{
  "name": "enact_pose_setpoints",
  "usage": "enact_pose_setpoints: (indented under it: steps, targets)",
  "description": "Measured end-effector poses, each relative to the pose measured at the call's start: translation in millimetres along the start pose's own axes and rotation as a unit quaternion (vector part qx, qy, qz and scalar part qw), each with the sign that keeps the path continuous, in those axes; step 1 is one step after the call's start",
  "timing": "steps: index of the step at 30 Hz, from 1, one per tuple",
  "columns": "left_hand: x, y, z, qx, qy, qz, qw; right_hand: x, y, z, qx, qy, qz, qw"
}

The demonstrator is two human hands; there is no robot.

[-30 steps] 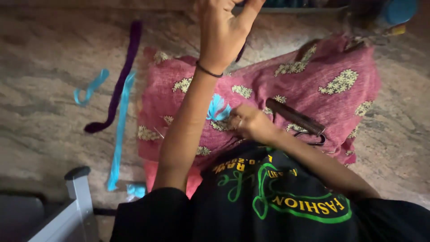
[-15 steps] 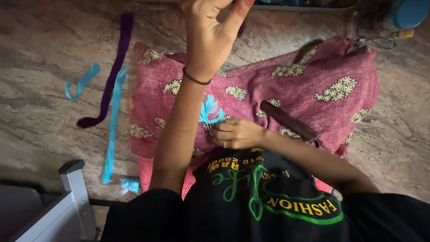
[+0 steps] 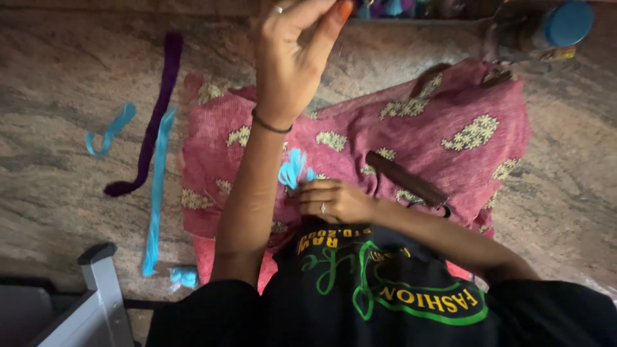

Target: Attaching decorative tassels and sewing ribbons onto the edge of a piece of fabric.

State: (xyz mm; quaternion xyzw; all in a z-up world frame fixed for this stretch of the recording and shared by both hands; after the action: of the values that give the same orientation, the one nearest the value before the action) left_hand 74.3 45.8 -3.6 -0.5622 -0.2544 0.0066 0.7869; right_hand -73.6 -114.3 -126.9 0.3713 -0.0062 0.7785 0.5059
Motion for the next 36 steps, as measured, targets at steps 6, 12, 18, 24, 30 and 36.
enact_pose_setpoints:
  steps: [6,12,18,24,30,36]
  targets:
    - [2.6,1.1,-3.4,0.044,-0.006,0.114,0.993,-22.1,-44.5,58.3,0.154,-0.177,-0.359,0.904]
    - [-1.1,-21.9,-8.6,0.083,-0.012,0.146,0.986,-39.8,-83.1,162.6,0.256,-0.489,-0.426,0.717]
    - [-15.5,-11.4,-16.2,-0.063,-0.046,0.122,0.989,-18.5,-87.2,196.9,0.281,-0.507,-0.339,0.741]
    - [-21.2,-11.0,-18.7,-0.155,-0.001,0.154,0.976,9.7,-87.1,201.3,0.302,-0.485,-0.289,0.768]
    - [-28.9,-6.8,-22.3,-0.186,-0.031,0.192,0.963,20.0,-91.2,195.5,0.332,-0.489,-0.307,0.745]
    - [-29.4,-9.9,-20.3,-0.121,-0.051,0.135,0.982,17.8,-89.1,193.0,0.349,-0.484,-0.31,0.741]
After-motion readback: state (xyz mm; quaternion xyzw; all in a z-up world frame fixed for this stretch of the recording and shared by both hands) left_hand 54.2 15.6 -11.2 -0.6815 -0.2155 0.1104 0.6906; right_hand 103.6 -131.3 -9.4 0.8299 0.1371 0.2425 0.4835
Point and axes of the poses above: each hand's wrist, its own x-axis towards the middle knuckle, its own z-axis out of the back of the hand, y = z × x, the point moved 6 cm from there along x, towards the middle knuckle, and after that the axes turned 8 degrees about z, right-handed, at the moved point
